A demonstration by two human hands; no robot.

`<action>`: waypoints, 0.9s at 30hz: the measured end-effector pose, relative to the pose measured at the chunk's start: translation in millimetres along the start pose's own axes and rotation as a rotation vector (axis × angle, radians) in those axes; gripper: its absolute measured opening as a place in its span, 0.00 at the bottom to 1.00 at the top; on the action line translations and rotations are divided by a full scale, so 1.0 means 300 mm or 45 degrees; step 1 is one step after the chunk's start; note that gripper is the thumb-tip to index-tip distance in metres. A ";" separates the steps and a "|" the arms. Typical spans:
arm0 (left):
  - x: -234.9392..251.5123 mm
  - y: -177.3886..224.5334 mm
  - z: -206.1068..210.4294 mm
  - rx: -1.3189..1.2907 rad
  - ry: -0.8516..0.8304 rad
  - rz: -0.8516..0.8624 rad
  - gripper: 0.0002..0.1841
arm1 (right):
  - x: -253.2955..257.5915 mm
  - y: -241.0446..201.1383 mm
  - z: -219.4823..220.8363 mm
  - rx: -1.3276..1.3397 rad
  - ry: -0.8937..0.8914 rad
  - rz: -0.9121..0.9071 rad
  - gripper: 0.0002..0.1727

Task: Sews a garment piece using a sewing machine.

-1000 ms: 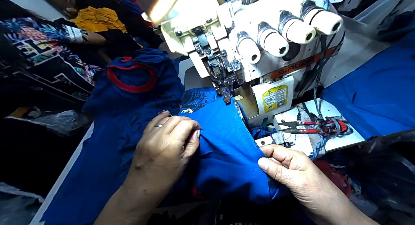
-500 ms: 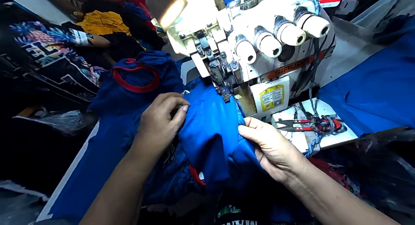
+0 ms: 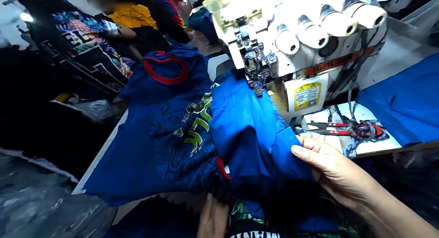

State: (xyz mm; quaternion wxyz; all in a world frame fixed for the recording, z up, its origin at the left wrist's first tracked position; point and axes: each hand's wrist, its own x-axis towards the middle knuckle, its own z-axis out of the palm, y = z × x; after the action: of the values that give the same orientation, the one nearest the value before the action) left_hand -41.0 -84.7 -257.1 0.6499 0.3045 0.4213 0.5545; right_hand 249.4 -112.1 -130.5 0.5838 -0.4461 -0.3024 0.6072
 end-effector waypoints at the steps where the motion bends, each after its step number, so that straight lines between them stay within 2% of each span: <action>1: 0.020 0.003 0.006 -0.076 -0.109 -0.089 0.24 | -0.006 0.002 -0.003 -0.021 0.012 0.002 0.09; 3: 0.034 0.044 0.010 0.063 -0.287 -0.156 0.14 | -0.019 0.009 -0.012 -0.084 0.044 -0.014 0.08; 4: 0.025 0.086 0.014 0.191 -0.312 -0.135 0.08 | -0.026 0.014 -0.020 -0.123 0.053 -0.027 0.08; 5: 0.015 0.143 0.017 0.317 -0.308 -0.065 0.05 | -0.033 0.018 -0.032 -0.157 0.048 -0.039 0.07; 6: 0.011 0.213 0.014 0.401 -0.286 0.059 0.08 | -0.039 0.020 -0.044 -0.186 0.033 -0.050 0.07; 8: 0.020 0.393 -0.006 0.480 -0.236 0.370 0.06 | -0.057 0.028 -0.067 -0.220 -0.041 -0.064 0.06; 10: 0.036 0.596 0.013 0.585 -0.072 0.612 0.12 | -0.072 0.044 -0.063 -0.250 -0.144 -0.065 0.05; 12: 0.086 0.781 0.022 0.848 -0.005 0.747 0.11 | -0.084 0.069 -0.028 -0.199 -0.275 -0.081 0.07; 14: 0.170 0.888 0.008 1.055 -0.025 0.855 0.12 | -0.098 0.106 0.021 -0.111 -0.370 -0.063 0.08; 17: 0.293 0.883 0.057 1.509 0.012 1.029 0.20 | -0.115 0.169 0.081 -0.015 -0.415 0.053 0.09; 18: 0.337 0.846 0.071 1.692 0.031 1.034 0.22 | -0.122 0.185 0.091 -0.033 -0.407 0.104 0.09; 21: 0.471 0.660 0.030 2.047 -0.016 0.888 0.19 | -0.140 0.220 0.087 -0.163 -0.360 0.212 0.06; 22: 0.497 0.615 0.012 2.076 -0.010 0.812 0.18 | -0.146 0.224 0.078 -0.221 -0.332 0.225 0.06; 24: 0.509 0.587 0.002 2.036 0.034 0.820 0.19 | -0.158 0.227 0.054 -0.316 -0.265 0.223 0.06; 25: 0.502 0.583 -0.002 1.988 0.051 0.883 0.20 | -0.166 0.227 0.042 -0.332 -0.234 0.216 0.06; 27: 0.468 0.585 -0.021 1.893 0.050 1.179 0.20 | -0.176 0.232 0.034 -0.299 -0.194 0.202 0.07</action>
State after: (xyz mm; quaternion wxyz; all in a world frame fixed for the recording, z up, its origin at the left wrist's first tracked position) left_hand -123.7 87.1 -138.2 -0.0148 0.7801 0.5187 0.3495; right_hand 205.5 -171.6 -178.2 0.4531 -0.4866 -0.3785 0.6439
